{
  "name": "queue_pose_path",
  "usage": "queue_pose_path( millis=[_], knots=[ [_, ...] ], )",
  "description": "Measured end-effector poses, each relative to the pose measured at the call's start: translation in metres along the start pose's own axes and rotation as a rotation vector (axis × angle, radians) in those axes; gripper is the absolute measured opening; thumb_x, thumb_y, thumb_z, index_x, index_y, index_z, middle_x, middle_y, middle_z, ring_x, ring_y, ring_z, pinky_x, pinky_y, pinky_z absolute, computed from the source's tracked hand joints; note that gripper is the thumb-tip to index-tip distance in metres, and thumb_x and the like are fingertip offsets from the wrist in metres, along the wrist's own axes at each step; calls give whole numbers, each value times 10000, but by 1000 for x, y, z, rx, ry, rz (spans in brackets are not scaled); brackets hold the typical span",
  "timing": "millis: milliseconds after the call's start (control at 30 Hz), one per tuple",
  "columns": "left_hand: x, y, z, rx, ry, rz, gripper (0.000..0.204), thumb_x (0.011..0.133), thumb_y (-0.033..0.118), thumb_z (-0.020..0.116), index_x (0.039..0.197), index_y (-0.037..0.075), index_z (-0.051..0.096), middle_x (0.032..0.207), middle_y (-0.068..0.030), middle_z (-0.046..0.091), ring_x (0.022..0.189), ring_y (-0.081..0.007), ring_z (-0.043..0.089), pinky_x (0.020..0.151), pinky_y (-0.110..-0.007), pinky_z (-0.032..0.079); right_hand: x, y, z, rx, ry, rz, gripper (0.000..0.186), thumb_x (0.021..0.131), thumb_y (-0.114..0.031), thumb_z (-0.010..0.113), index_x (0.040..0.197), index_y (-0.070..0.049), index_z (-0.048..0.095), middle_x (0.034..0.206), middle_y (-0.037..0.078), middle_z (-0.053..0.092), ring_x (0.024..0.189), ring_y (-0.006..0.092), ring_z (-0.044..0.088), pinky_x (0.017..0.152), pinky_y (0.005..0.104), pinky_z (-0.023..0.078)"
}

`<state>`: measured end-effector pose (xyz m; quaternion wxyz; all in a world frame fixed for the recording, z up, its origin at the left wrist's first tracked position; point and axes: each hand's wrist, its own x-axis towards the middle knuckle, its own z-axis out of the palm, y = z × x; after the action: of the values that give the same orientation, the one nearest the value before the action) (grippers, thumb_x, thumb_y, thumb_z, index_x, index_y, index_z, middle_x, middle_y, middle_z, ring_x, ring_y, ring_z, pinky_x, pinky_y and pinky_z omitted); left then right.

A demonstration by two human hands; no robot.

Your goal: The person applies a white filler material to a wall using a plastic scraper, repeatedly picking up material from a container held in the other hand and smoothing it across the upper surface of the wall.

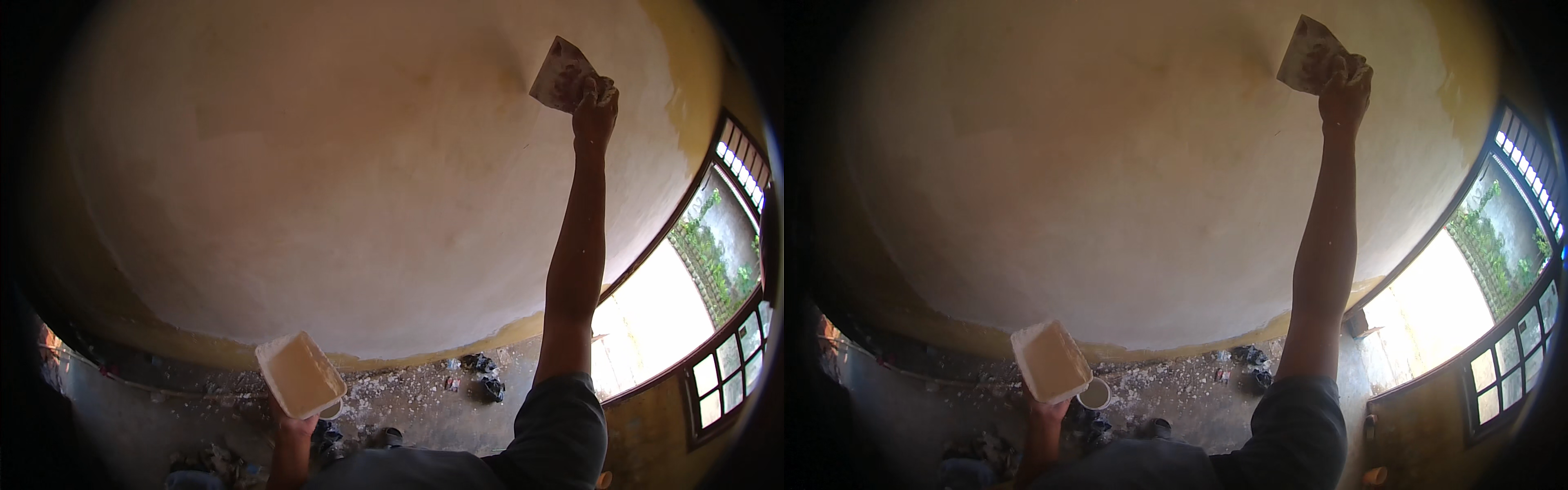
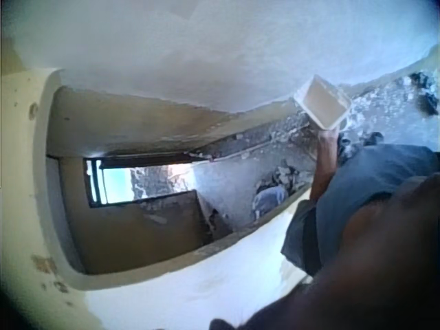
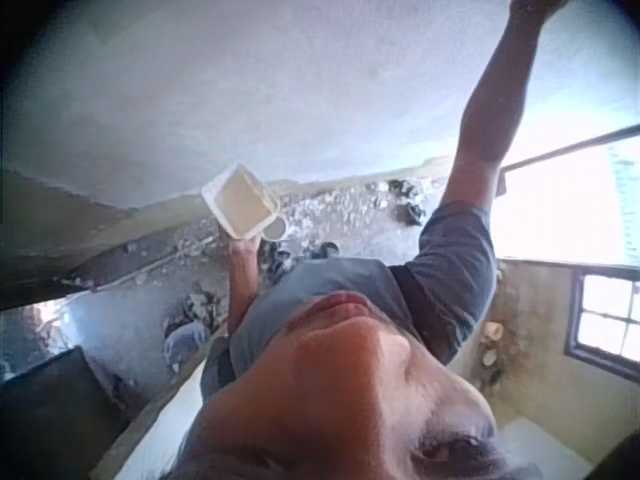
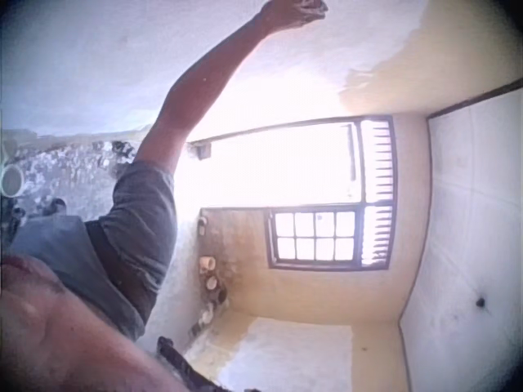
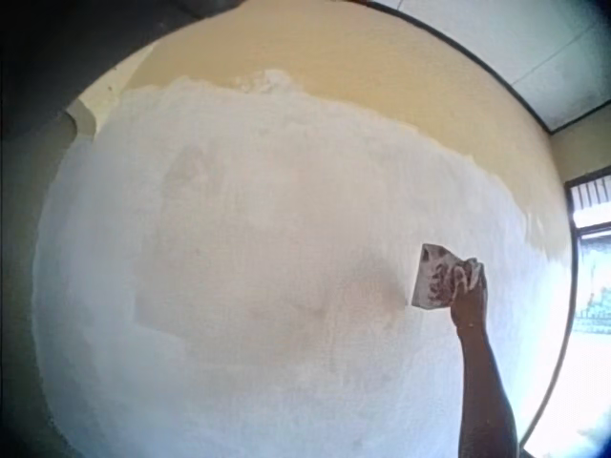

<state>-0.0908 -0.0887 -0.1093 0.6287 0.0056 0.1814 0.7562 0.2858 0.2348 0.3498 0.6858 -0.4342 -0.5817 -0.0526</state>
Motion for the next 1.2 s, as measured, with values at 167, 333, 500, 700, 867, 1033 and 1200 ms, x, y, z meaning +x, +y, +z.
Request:
queue_pose_path(
  millis=[167, 333, 500, 700, 867, 1033, 1200],
  knots=[
    [1, 0, -18, 38, -72, 91, 487, 999, 486, 467, 1320, 135, 571, 1248, -44, 635, 1159, -254, 611, 977, -449, 508, -160, 33, 39, -391, -879, -347, 202, 982, -168, 547, 1158, -69, 538, 1162, 229, 625, 1144, 428, 579, 933, 479, 489],
    [5, -11, 3, 91, -75, 38, 482, 1001, 466, 478, 1341, 133, 549, 1254, -48, 627, 1166, -249, 609, 974, -438, 513, -57, 46, 12, -105, -40, -248, 206, 1005, -192, 546, 1130, -31, 576, 1018, 220, 682, 967, 404, 672, 844, 430, 541],
    [4, -23, -4, 27, -78, 35, 487, 1001, 464, 478, 1358, 137, 534, 1262, -47, 621, 1172, -255, 608, 980, -449, 510, -59, 78, -26, 85, -470, -145, 240, 969, -144, 594, 1155, 7, 590, 1047, 143, 684, 989, 263, 670, 869, 358, 541],
    [9, -39, 8, 414, -90, 206, 493, 1005, 478, 454, 1353, 139, 539, 1263, -43, 619, 1164, -250, 610, 964, -457, 520, -40, 115, -29, -167, -248, -176, 228, 975, -147, 596, 1131, 19, 613, 1008, 168, 703, 964, 309, 696, 831, 370, 545],
    [10, -41, -10, 89, -111, 69, 520, 1004, 496, 441, 1369, 137, 529, 1284, -52, 609, 1183, -258, 600, 979, -473, 513, -73, 91, -60, 507, -129, 90, 105, 1003, -155, 592, 963, -58, 590, 911, 60, 667, 759, 138, 653, 611, 257, 540],
    [13, -53, -3, 450, -148, 226, 561, 995, 526, 442, 1401, 145, 505, 1330, -57, 592, 1228, -276, 579, 1019, -492, 488, -267, 80, 43, -168, -704, -85, 258, 856, -80, 681, 1086, -40, 573, 1005, 235, 684, 928, 452, 644, 764, 467, 540],
    [9, -52, 3, 164, -134, 36, 580, 989, 551, 431, 1416, 163, 493, 1355, -57, 581, 1258, -283, 558, 1037, -505, 474, -247, 105, 32, -43, -455, 17, 222, 869, -108, 690, 1057, -46, 590, 959, 206, 702, 934, 447, 644, 753, 479, 531]
  ],
)
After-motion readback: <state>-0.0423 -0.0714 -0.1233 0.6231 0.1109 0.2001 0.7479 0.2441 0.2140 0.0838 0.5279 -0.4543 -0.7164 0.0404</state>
